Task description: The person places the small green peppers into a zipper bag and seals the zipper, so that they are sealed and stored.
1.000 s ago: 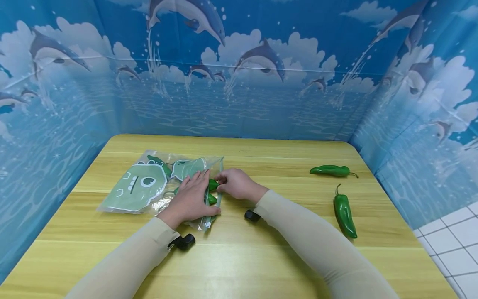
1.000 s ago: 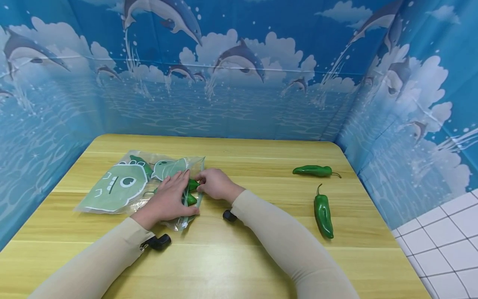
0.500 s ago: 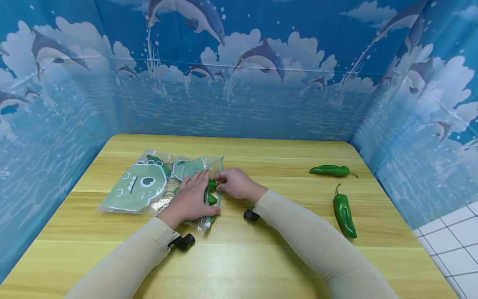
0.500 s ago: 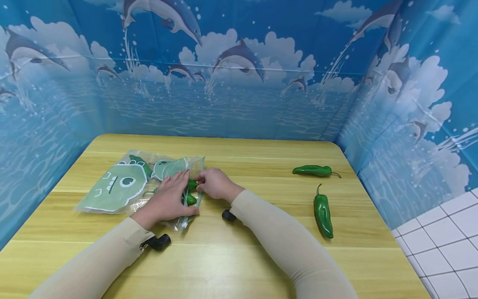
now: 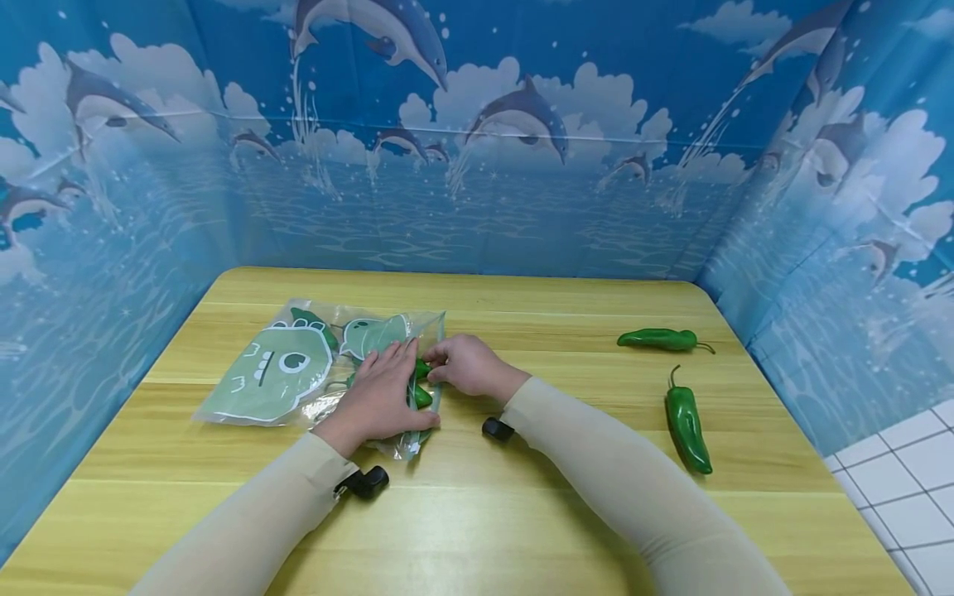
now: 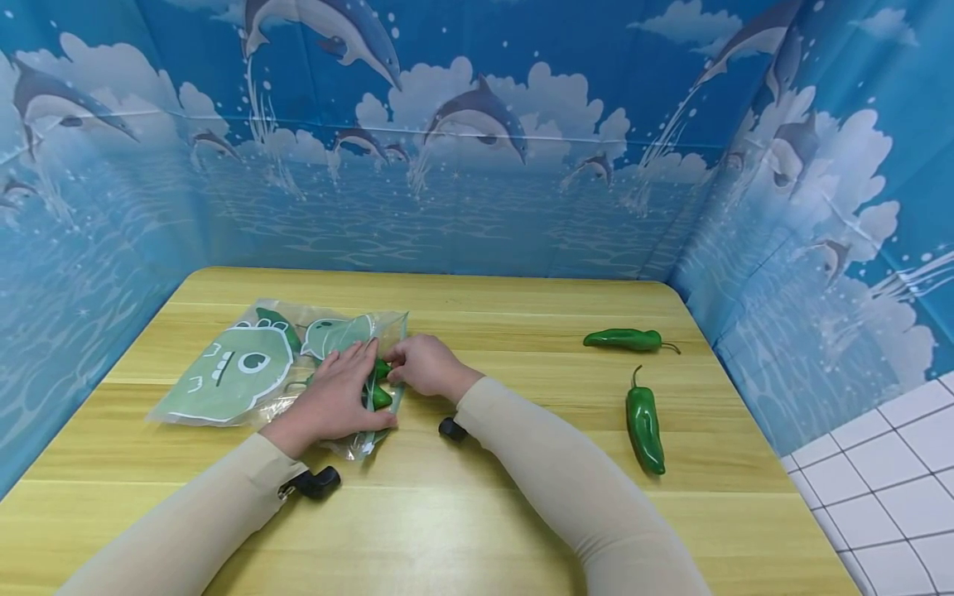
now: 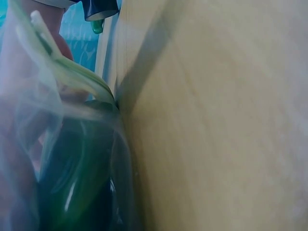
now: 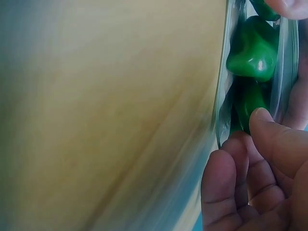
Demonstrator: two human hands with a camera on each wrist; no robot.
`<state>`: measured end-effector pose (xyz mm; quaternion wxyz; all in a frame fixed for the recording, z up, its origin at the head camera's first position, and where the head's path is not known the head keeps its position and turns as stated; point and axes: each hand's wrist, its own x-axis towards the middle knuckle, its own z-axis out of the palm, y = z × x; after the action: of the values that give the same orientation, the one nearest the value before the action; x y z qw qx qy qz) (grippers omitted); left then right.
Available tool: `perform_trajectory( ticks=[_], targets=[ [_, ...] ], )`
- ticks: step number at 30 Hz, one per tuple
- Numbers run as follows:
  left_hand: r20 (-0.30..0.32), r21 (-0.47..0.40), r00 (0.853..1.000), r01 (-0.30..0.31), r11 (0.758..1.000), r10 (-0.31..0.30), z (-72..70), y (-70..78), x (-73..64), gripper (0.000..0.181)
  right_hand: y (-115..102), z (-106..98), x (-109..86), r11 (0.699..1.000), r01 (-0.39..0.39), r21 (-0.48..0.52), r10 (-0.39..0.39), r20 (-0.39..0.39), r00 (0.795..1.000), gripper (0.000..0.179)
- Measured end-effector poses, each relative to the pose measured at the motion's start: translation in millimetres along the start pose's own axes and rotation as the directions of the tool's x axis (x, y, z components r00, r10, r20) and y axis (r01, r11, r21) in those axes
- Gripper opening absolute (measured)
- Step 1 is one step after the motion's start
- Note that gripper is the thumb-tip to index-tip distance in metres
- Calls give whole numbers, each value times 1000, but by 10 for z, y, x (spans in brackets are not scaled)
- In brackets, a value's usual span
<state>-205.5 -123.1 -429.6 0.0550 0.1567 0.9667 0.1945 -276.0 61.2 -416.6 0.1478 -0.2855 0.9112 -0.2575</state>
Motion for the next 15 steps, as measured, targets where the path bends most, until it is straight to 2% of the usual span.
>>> perform_trajectory(
  ticks=[15],
  targets=[
    [0, -7, 1000, -1, 1000, 1, -16, 8, -15, 130, -26, 16, 28, 1000, -14, -15, 14, 17, 1000, 37]
  ],
)
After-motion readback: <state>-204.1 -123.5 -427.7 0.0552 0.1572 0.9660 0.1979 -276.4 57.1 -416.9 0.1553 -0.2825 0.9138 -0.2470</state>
